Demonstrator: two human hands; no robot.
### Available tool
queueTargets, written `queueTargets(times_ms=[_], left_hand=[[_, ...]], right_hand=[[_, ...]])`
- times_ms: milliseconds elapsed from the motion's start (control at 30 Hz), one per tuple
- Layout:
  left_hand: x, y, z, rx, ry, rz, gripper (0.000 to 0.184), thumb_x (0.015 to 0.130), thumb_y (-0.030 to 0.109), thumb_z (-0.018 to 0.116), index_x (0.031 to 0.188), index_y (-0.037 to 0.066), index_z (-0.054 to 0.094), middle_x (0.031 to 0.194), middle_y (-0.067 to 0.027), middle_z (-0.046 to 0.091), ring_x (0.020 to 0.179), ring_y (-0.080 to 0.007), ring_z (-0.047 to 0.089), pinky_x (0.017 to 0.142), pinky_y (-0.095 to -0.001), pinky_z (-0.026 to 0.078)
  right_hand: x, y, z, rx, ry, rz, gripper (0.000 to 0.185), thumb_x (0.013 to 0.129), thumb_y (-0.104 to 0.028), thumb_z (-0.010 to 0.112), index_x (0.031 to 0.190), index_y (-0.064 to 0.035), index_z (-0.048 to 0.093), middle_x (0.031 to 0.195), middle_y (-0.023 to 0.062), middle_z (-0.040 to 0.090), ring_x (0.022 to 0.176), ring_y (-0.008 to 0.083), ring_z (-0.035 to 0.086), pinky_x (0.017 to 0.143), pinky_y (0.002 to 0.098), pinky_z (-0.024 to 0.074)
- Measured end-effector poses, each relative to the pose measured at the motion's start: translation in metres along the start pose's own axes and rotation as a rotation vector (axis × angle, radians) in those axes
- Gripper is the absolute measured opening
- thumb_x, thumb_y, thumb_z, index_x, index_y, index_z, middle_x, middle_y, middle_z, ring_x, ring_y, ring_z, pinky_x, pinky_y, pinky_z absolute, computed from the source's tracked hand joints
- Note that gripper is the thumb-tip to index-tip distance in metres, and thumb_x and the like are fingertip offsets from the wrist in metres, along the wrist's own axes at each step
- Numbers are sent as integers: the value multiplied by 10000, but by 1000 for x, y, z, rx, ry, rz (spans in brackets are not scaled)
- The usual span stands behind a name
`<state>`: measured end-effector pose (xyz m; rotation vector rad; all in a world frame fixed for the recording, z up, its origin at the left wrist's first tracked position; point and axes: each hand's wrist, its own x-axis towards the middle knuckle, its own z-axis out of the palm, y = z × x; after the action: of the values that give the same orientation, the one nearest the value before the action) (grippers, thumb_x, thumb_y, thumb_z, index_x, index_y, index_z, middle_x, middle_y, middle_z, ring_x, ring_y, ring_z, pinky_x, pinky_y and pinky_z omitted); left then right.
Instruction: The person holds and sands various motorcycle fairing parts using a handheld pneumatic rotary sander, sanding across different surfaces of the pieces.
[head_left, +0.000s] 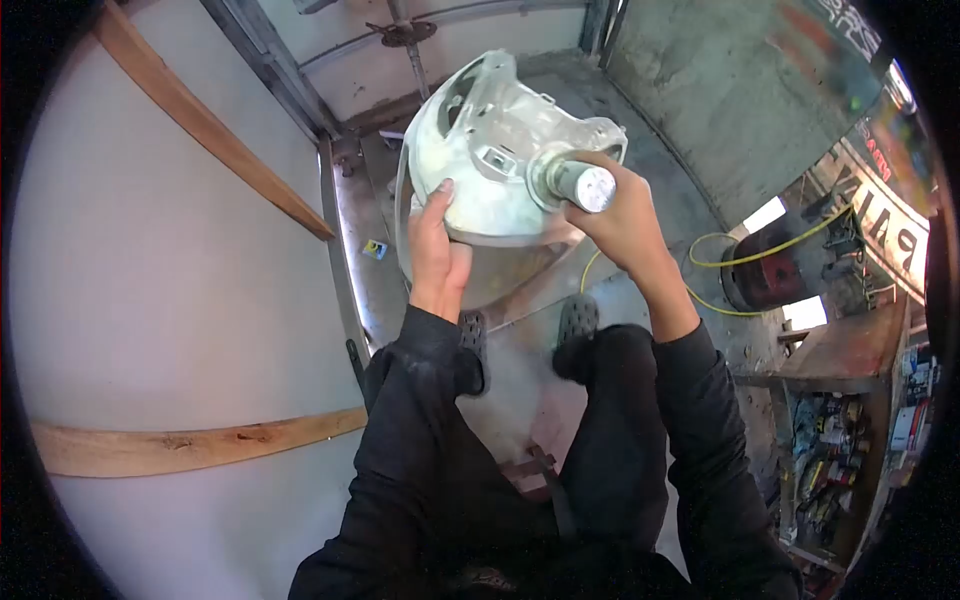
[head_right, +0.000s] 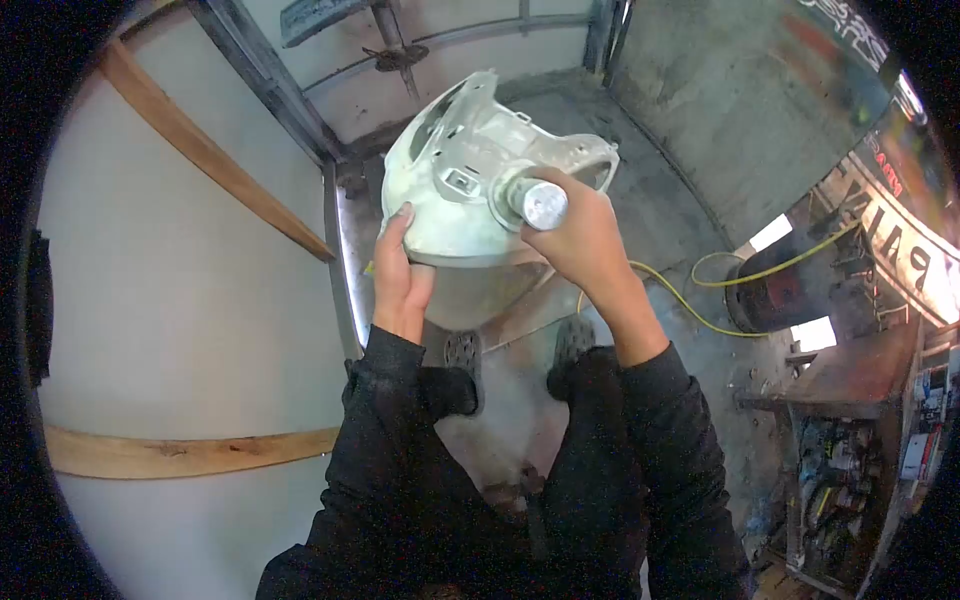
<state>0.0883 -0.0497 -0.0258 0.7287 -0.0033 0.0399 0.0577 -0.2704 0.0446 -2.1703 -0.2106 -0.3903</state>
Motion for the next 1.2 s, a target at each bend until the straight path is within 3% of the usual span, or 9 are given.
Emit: queueTargets(times_ms=[167,267,433,633,733,933,1033,1133,1200], left_hand=[[31,5,3,-176,76,-11,504,977,150,623,1440,7,486,1414,-128,580,1290,-283,569,1129,-444,433],[42,-3,-5,-232,65,0,510,992,152,600,1461,10,457,1438,-119,558,1332,-286,532,1149,-470,413],[46,-9,-11,-262,107,-8,538,969,105,613,1470,16,439,1434,-118,555,1347,-284,519,1149,-488,414],[46,-17,-16,-118,122,47,598,890,19,672,1449,8,459,1385,-121,581,1281,-280,564,1113,-454,451],[38,-12,-10,-37,130,2,739,844,-40,708,1497,-12,364,1416,-148,530,1286,-278,545,1112,-433,445],[30,-14,12,445,166,201,1063,718,-129,796,1547,-34,138,1463,-187,422,1314,-270,497,1107,-393,435],[20,-12,29,552,299,246,854,742,-104,795,1452,-51,326,1377,-183,525,1268,-279,560,1072,-422,474],[21,-4,23,543,176,197,1070,708,-73,833,1536,-77,155,1448,-202,432,1327,-273,482,1098,-384,443],[13,2,18,475,118,154,1083,703,-55,843,1533,-99,149,1448,-208,429,1327,-269,478,1102,-378,434]], right_hand=[[4,26,2,-31,0,65,520,714,-98,802,1215,-27,680,1068,169,749,1022,244,726,909,354,535],[13,51,13,16,64,-26,519,702,-116,795,1209,-76,691,976,224,735,954,382,723,832,411,558],[14,69,32,21,60,-12,523,702,-113,792,1213,-86,688,943,240,726,933,401,715,814,418,557],[4,80,47,16,82,20,559,691,-129,811,1232,-96,673,941,239,725,928,414,709,812,438,552],[6,82,42,23,84,10,561,693,-131,813,1234,-99,670,945,240,724,927,419,706,808,442,551],[2,74,37,27,60,2,565,692,-121,808,1238,-98,665,947,237,724,919,423,705,799,446,553],[-3,66,35,26,57,-5,573,684,-101,807,1239,-101,664,944,234,722,911,423,706,788,445,555],[-5,63,32,-1,21,4,548,711,-78,800,1240,-68,659,990,217,739,953,372,734,822,387,559],[-10,60,31,-10,0,9,535,724,-67,798,1240,-51,657,1014,208,747,975,345,747,839,357,560]])
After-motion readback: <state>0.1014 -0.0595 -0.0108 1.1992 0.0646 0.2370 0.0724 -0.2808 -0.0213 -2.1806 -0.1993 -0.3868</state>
